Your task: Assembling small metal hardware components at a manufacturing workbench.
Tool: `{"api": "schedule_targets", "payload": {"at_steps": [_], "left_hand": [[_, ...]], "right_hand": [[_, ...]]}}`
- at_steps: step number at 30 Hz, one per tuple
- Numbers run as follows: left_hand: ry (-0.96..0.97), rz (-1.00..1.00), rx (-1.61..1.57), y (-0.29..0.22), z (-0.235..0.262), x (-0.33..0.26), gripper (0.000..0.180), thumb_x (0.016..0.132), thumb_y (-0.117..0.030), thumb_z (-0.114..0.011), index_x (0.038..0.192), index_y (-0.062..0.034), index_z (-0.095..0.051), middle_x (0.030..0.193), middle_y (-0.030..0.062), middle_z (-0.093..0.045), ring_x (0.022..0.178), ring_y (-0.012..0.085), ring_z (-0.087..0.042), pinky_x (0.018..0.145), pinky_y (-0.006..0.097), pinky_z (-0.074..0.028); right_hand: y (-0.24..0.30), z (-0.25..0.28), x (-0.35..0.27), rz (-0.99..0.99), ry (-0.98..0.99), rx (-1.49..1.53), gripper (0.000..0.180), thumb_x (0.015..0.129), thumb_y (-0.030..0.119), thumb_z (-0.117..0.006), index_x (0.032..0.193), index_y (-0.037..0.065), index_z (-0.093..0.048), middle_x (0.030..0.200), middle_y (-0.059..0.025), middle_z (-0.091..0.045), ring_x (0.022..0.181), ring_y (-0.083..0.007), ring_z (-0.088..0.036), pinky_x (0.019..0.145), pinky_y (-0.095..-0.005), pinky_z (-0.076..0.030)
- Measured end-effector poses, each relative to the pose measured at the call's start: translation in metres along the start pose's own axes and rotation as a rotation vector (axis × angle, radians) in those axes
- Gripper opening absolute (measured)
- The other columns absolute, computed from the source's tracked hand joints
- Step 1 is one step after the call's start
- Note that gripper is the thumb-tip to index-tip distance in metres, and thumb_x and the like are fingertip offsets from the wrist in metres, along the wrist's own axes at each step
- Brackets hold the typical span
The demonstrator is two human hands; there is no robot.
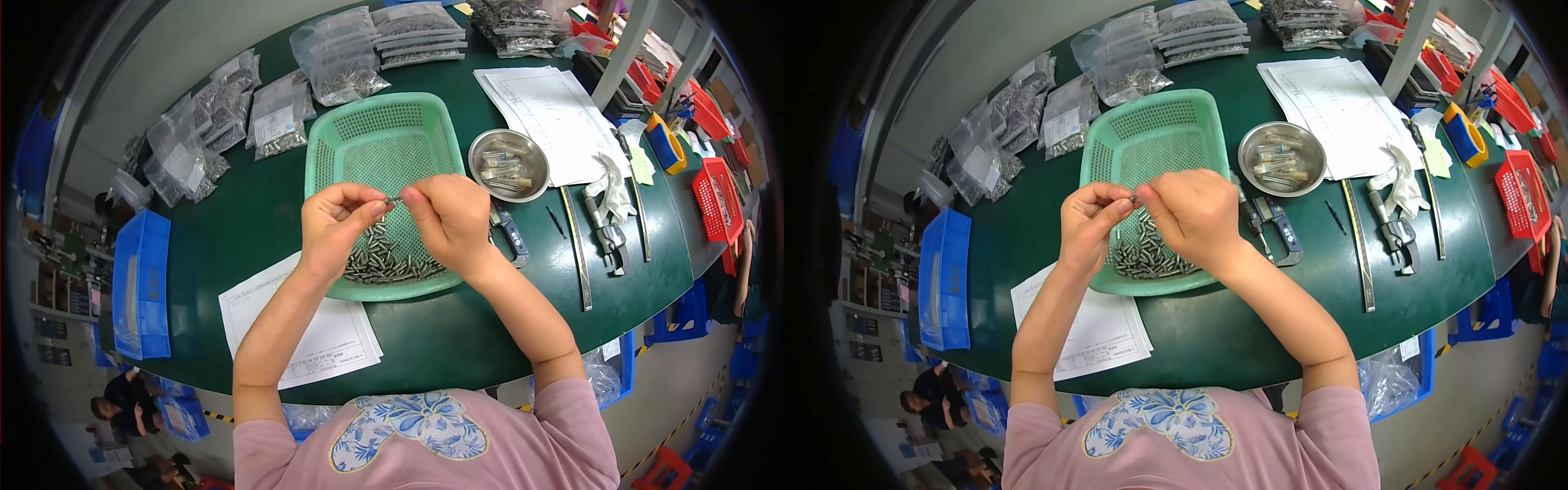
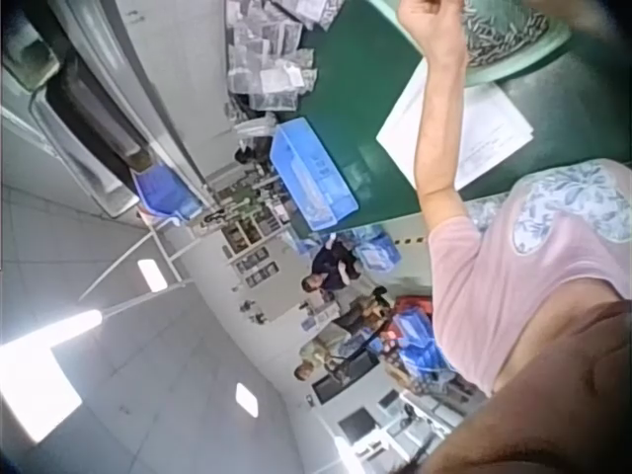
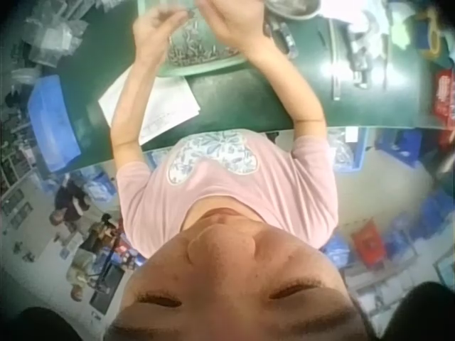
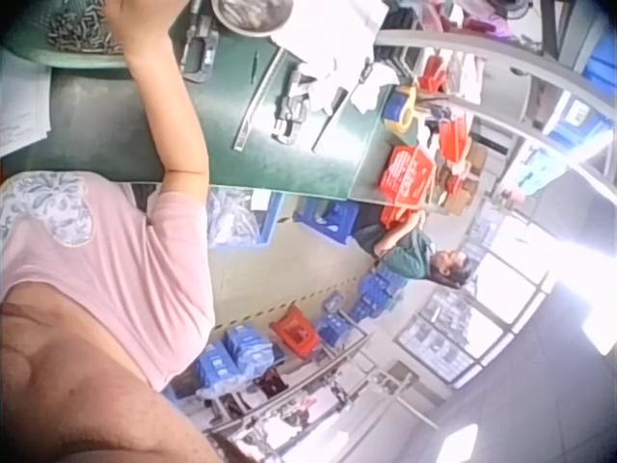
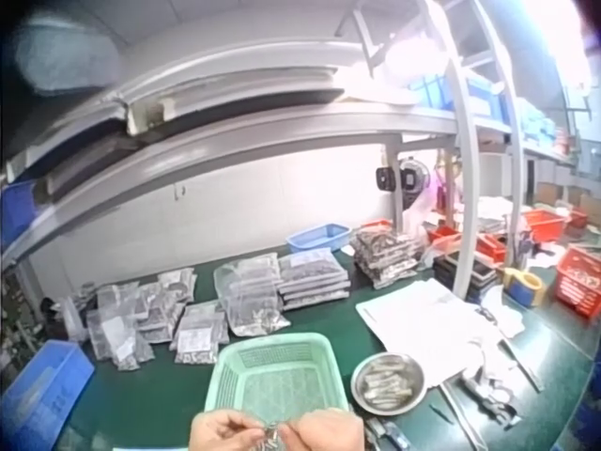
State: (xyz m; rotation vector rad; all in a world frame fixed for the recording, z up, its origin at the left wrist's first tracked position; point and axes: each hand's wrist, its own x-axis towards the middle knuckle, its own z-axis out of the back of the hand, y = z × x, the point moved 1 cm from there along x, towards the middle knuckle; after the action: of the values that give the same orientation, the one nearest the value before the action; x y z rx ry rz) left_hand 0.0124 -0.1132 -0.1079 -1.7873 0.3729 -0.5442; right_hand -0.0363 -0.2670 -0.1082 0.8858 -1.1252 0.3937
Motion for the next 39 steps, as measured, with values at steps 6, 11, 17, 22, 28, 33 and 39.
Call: {"api": "schedule_targets", "payload": {"at_steps": [6,11,17,22,28,33,39], "left_hand": [[-0.015,-0.023,0.019,-0.005,-0.003,0.001,0.01,0.077,0.005,-0.062,0.086,0.0042,-0.06,0.083,0.0109,-0.063,0.079,0.0169,-0.063,0.07,0.024,-0.052],[-0.034,-0.071,0.253,-0.001,-0.007,0.01,0.008,0.078,0.001,-0.064,0.085,0.003,-0.061,0.079,0.0089,-0.064,0.077,0.0136,-0.063,0.067,0.022,-0.05],[0.123,0.082,0.841,0.026,0.01,0.023,0.009,0.075,-0.001,-0.065,0.084,-0.002,-0.063,0.08,0.0061,-0.065,0.075,0.0157,-0.062,0.066,0.025,-0.048],[0.471,-0.093,1.341,0.037,0.003,0.015,0.012,0.064,-0.007,-0.07,0.075,-0.0069,-0.065,0.082,0.0069,-0.06,0.087,0.0262,-0.055,0.076,0.034,-0.044],[0.541,0.001,1.433,0.04,0.0,0.015,0.009,0.064,-0.006,-0.069,0.07,-0.0058,-0.062,0.083,0.0073,-0.059,0.081,0.0249,-0.056,0.073,0.035,-0.044],[0.187,0.342,0.431,0.015,0.001,0.018,0.012,0.085,-0.012,-0.057,0.094,-0.0032,-0.055,0.083,0.0013,-0.058,0.078,0.0094,-0.056,0.068,0.023,-0.045],[0.064,0.376,-0.275,0.0,0.0,0.007,0.014,0.087,-0.014,-0.056,0.097,-0.005,-0.055,0.089,0.0037,-0.058,0.084,0.0125,-0.055,0.075,0.025,-0.044]], "right_hand": [[0.005,0.0,-0.001,-0.865,0.018,0.626,0.015,0.077,0.009,-0.063,0.064,0.006,-0.055,0.05,-0.0061,-0.049,0.041,-0.0207,-0.046,0.041,-0.0301,-0.034],[-0.008,-0.002,-0.004,0.027,-0.049,-0.157,0.018,0.075,0.011,-0.065,0.062,0.008,-0.053,0.048,-0.0062,-0.046,0.04,-0.0213,-0.046,0.038,-0.0305,-0.032],[-0.015,0.024,0.017,-0.269,-0.094,-0.109,0.021,0.08,0.014,-0.064,0.063,0.006,-0.053,0.048,-0.0064,-0.047,0.039,-0.0201,-0.044,0.037,-0.0308,-0.031],[-0.02,0.022,0.011,-0.271,-0.095,-0.085,0.019,0.081,0.015,-0.063,0.066,0.006,-0.056,0.048,-0.0062,-0.047,0.038,-0.0179,-0.045,0.036,-0.029,-0.03],[-0.016,0.02,0.013,-0.259,-0.054,-0.092,0.022,0.081,0.016,-0.062,0.063,0.007,-0.054,0.047,-0.0059,-0.046,0.038,-0.0194,-0.045,0.036,-0.0303,-0.031],[-0.012,0.011,0.008,-0.302,0.064,0.03,0.023,0.08,0.016,-0.061,0.061,0.007,-0.054,0.047,-0.0066,-0.047,0.039,-0.021,-0.047,0.037,-0.0311,-0.032],[-0.005,0.004,0.003,-0.167,0.026,0.079,0.017,0.078,0.01,-0.062,0.063,0.005,-0.057,0.049,-0.0071,-0.048,0.041,-0.0211,-0.048,0.039,-0.0308,-0.034]]}}
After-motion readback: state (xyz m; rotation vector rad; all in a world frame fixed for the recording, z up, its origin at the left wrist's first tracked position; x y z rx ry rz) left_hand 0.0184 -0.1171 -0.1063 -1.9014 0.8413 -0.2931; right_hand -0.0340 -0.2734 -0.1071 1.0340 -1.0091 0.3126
